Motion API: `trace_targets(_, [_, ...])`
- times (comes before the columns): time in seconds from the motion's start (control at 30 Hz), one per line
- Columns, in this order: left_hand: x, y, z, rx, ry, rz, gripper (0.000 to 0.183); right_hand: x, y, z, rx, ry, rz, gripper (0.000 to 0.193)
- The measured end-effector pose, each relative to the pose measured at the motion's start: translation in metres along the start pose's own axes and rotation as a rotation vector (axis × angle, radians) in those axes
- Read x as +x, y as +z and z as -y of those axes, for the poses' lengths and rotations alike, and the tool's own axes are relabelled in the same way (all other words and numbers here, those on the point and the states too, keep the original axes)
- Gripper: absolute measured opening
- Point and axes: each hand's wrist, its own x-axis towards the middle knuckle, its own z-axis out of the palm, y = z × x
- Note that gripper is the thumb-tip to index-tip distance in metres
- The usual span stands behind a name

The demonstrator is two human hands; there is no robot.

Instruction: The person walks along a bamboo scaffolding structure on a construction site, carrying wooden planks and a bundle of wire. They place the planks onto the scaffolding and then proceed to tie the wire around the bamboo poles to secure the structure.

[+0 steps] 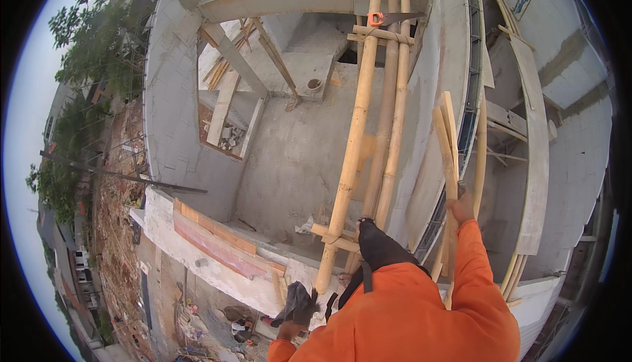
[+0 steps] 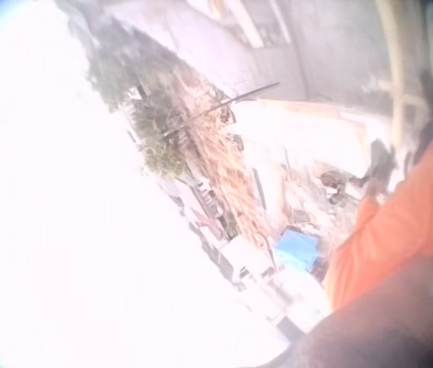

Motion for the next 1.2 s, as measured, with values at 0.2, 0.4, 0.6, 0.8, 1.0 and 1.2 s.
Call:
trace_targets(0.2, [-0.011, -0.033, -0.082, 0.114, 0.023, -0.031, 0.036, 0.046, -0.032, 0.093, 0.054, 0.037, -0.082, 0.056])
trace_targets(0.4, [-0.029, -0.07, -0.149, 0.305, 0.085, -0.085, 0.037, 0.092, -0.074, 0.096, 0.163, -0.09, -0.092, 0.05])
trace_targets(0.6, [-0.023, -0.089, -0.204, 0.603, 0.394, -0.103, 0.033, 0.098, -0.101, 0.117, 0.144, -0.065, -0.163, 0.048])
trace_targets(0.8, [-0.016, -0.091, -0.266, 0.184, 0.241, -0.056, 0.029, 0.108, -0.126, 0.129, 0.211, -0.005, -0.253, 0.05])
trace_targets(1.0, [0.043, -0.091, -0.28, 0.381, 0.368, 0.076, 0.035, 0.149, -0.139, 0.165, 0.311, -0.065, -0.308, 0.048])
trace_targets(1.2, [0.038, -0.103, -0.369, 0.382, 0.252, 0.112, 0.045, 0.221, -0.146, 0.203, 0.272, -0.081, -0.323, 0.047])
